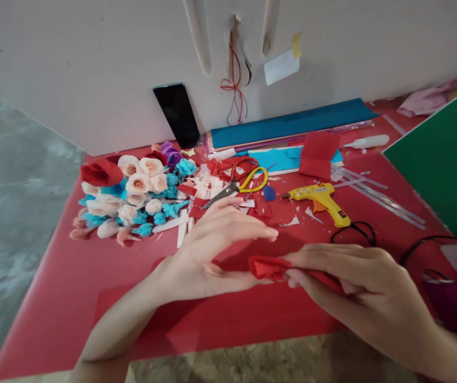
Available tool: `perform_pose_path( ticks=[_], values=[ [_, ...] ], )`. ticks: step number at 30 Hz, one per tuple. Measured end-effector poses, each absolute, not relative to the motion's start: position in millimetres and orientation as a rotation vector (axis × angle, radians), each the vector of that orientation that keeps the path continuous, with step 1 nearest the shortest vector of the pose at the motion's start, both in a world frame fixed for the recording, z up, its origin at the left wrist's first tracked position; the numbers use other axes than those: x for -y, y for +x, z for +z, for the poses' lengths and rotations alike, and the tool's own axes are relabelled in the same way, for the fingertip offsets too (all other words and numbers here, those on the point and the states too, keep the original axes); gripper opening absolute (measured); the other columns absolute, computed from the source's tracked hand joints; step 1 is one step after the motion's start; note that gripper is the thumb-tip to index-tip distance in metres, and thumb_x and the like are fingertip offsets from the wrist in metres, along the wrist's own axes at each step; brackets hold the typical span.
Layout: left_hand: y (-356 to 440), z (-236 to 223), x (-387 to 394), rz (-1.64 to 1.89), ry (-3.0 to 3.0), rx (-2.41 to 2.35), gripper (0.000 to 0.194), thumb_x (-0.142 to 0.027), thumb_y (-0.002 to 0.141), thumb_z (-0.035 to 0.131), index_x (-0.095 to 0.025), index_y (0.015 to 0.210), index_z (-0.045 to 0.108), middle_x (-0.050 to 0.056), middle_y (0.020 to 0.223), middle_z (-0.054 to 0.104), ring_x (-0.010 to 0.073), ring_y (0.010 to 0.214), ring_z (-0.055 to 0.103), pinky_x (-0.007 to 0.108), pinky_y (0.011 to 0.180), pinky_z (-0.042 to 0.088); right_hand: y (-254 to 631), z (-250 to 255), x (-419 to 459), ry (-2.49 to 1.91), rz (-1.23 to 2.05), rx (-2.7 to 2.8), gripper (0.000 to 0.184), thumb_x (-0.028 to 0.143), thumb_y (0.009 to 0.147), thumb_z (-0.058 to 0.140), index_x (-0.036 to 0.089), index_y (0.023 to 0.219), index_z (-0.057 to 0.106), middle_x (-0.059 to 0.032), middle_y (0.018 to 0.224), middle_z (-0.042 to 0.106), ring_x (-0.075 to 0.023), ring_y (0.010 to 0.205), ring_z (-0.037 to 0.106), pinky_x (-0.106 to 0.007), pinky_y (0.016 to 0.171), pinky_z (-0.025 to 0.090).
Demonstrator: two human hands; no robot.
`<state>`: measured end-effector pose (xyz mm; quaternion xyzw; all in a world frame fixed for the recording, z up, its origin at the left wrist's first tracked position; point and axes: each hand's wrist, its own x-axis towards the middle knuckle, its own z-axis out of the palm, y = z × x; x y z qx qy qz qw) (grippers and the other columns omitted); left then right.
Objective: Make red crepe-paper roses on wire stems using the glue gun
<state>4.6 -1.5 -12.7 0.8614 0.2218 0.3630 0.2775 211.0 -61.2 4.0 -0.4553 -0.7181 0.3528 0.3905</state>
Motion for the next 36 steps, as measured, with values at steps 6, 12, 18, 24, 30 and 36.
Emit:
perform_pose_path(
  ticks=[6,12,18,24,30,36],
  values=[
    [10,-16,3,0.926,2.159,-0.513,0.014,-0.013,0.072,0.070,-0.015,0.082,0.060,0.000,0.073,0.066,0.0116,0.071,0.060,0.034,0.086,0.048,209,5,63,-1.142,0.872,1.787,0.025,0.003,0.076,0.059,0.023,0.089,0.065,0.0067,0.068,0.066,-0.0045,0.057,0.061,-0.010,0.056,0.049],
    [10,-17,5,0.948,2.120,-0.480,0.006,-0.012,0.076,0.066,-0.013,0.077,0.060,0.002,0.068,0.064,0.0121,0.070,0.058,0.032,0.078,0.050,206,6,62,-1.128,0.878,1.764,0.023,0.002,0.075,0.059,0.021,0.086,0.065,0.0048,0.069,0.068,-0.0053,0.056,0.062,-0.011,0.055,0.050],
    [10,-14,5,0.964,2.129,-0.495,0.006,-0.012,0.075,0.067,-0.013,0.078,0.062,0.001,0.070,0.066,0.0118,0.071,0.059,0.037,0.092,0.046,205,4,64,-1.126,0.865,1.767,0.021,0.002,0.075,0.059,0.020,0.086,0.066,0.0046,0.068,0.068,-0.0042,0.053,0.060,-0.009,0.054,0.049],
    [11,-17,4,1.056,2.112,-0.437,0.008,-0.013,0.074,0.069,-0.011,0.076,0.062,0.003,0.066,0.066,0.0126,0.067,0.058,0.032,0.075,0.050,205,3,64,-1.110,0.841,1.748,0.021,-0.001,0.073,0.061,0.017,0.084,0.065,0.0058,0.067,0.067,-0.0011,0.054,0.058,-0.004,0.055,0.045],
    [11,-20,4,1.095,2.111,-0.448,0.005,-0.013,0.076,0.068,-0.012,0.079,0.063,0.002,0.068,0.067,0.0124,0.066,0.058,0.031,0.070,0.051,206,-1,66,-1.125,0.880,1.755,0.023,0.000,0.076,0.059,0.020,0.088,0.062,0.0092,0.070,0.064,0.0002,0.059,0.059,-0.004,0.060,0.046],
    [11,-20,2,1.112,2.123,-0.439,0.003,-0.017,0.080,0.065,-0.014,0.079,0.064,0.002,0.068,0.068,0.0126,0.066,0.058,0.030,0.063,0.049,206,-6,67,-1.182,0.996,1.744,0.022,0.006,0.081,0.057,0.024,0.093,0.056,0.0101,0.072,0.063,-0.0017,0.061,0.060,-0.007,0.061,0.048]
  ],
)
